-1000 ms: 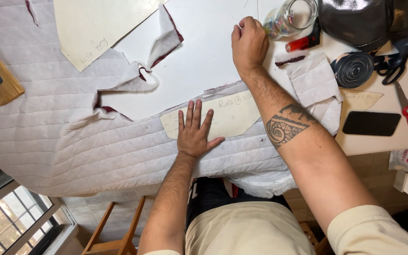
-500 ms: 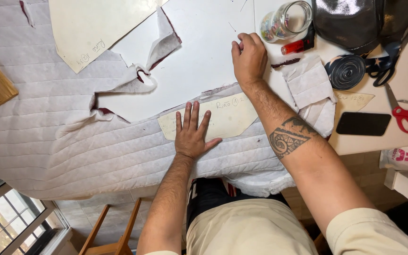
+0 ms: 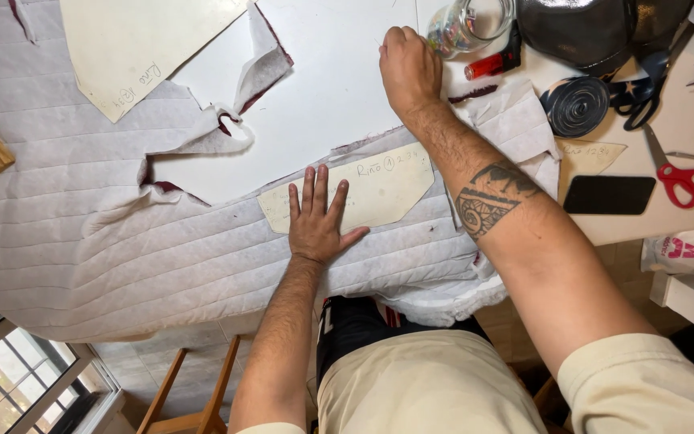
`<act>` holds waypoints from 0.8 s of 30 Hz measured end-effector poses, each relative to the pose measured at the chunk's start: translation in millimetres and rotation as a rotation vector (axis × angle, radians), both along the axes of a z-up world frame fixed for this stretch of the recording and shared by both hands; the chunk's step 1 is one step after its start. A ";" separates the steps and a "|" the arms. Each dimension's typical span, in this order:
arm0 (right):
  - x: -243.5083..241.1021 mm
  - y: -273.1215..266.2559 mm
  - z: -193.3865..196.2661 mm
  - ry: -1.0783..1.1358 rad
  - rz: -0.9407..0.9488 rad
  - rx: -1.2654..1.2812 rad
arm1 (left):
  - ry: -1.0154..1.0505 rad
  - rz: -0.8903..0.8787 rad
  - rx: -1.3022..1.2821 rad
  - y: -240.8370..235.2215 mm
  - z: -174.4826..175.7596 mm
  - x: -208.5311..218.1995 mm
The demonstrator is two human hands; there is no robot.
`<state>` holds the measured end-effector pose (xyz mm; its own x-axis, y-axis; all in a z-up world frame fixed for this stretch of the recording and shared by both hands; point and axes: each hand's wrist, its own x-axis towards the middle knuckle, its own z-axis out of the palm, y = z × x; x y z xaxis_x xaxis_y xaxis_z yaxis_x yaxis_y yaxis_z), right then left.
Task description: Cutting out a pattern from quilted fabric using a paper template and scissors
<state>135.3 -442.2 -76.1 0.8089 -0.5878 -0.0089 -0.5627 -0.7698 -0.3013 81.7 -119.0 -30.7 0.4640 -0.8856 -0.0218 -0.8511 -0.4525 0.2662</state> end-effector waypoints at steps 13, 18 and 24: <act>-216.3 57.3 112.6 -0.488 -0.451 1.045 | 0.138 0.059 0.179 -3.7 16.5 -5.0; -288.4 102.8 92.5 -0.492 -0.676 1.238 | 0.127 0.023 0.254 2.7 34.9 -22.8; -285.4 113.3 94.8 -0.479 -0.601 1.225 | 0.160 0.095 0.259 10.2 37.9 -45.5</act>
<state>-150.1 -328.9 18.7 0.5165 -0.6556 -0.5508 -0.3602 0.4172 -0.8344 36.2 -108.8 7.2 0.5170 -0.7936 -0.3208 -0.7582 -0.5985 0.2587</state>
